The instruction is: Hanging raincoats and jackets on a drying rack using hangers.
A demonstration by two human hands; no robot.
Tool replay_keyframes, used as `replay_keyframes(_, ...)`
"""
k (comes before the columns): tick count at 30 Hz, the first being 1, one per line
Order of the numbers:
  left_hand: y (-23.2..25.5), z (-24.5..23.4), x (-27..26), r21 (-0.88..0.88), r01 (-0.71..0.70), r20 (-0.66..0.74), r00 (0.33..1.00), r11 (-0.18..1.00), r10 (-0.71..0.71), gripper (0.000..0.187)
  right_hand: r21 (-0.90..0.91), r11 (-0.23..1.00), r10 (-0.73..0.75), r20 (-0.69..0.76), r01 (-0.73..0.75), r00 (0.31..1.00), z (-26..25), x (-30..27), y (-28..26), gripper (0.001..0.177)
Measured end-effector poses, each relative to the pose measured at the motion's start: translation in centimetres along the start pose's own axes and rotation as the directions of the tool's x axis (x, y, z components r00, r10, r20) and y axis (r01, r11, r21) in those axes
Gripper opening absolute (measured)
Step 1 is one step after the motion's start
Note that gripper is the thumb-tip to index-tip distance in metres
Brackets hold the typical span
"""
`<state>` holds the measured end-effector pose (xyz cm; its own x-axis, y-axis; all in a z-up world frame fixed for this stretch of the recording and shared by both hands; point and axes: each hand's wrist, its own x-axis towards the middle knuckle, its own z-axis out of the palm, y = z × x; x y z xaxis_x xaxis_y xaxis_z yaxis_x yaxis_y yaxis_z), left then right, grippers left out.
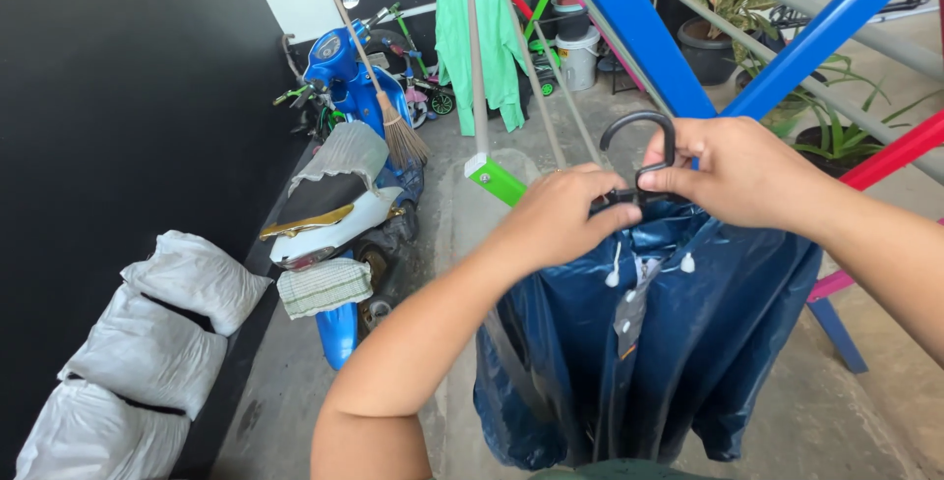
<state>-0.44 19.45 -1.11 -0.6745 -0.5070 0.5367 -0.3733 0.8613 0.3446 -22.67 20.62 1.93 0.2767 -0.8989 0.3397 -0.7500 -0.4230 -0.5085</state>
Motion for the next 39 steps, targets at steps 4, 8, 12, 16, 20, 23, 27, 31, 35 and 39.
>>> replay_keyframes(4, 0.1, 1.7, -0.6, 0.114, 0.078, -0.209, 0.977, 0.99, -0.053, 0.019, 0.114, 0.991, -0.065, -0.007, 0.065, 0.998, -1.2, 0.0, 1.9, 0.021)
replay_keyframes(8, -0.2, 1.2, -1.6, -0.014, 0.0, -0.302, 0.953, 1.0, -0.004, 0.014, 0.123, 0.952, -0.304, 0.297, 0.279, 0.905, -4.1, 0.6, 6.8, 0.036)
replay_keyframes(12, -0.8, 0.6, -2.2, -0.086, 0.024, -0.285, 0.957, 0.996, -0.048, 0.014, -0.027, 0.986, -0.135, 0.465, 0.166, 0.875, -3.5, 0.5, 8.8, 0.048)
replay_keyframes(16, -0.9, 0.7, -2.8, -0.048, 0.0, -0.258, 0.966, 0.999, -0.012, 0.015, 0.167, 0.913, -0.406, 0.451, 0.372, 0.795, -2.2, 1.9, 10.1, 0.024)
replay_keyframes(20, -0.5, 0.5, -2.7, -0.01, -0.071, -0.203, 0.977, 0.997, 0.068, 0.015, 0.225, 0.944, -0.328, 0.597, 0.24, 0.732, -3.1, 3.3, 5.2, 0.015)
replay_keyframes(23, -0.3, 0.4, -2.5, -0.038, -0.081, -0.163, 0.984, 0.996, 0.074, 0.015, 0.192, 0.981, -0.173, 0.751, 0.04, 0.637, -2.5, 5.7, 4.5, 0.015)
replay_keyframes(27, -0.7, 0.0, -2.8, -0.101, -0.197, -0.121, 0.975, 0.975, 0.185, 0.014, 0.309, 0.951, -0.283, 0.879, -0.007, 0.383, -0.9, 8.3, 3.3, 0.01)
replay_keyframes(31, -1.5, -0.1, -3.1, -0.148, -0.246, -0.134, 0.965, 0.958, 0.227, 0.013, 0.338, 0.932, -0.362, 0.86, 0.13, 0.359, 0.2, 10.0, 3.7, 0.011)
replay_keyframes(35, -2.4, -0.7, -3.2, -0.097, -0.158, -0.191, 0.972, 0.983, 0.137, 0.012, 0.395, 0.912, -0.396, 0.775, 0.112, 0.493, -1.8, 9.7, 2.8, 0.012)
replay_keyframes(39, -1.9, -0.6, -3.1, -0.059, -0.154, -0.259, 0.957, 0.986, 0.133, 0.011, 0.469, 0.883, -0.35, 0.639, 0.014, 0.685, -1.9, 9.2, 3.4, 0.015)
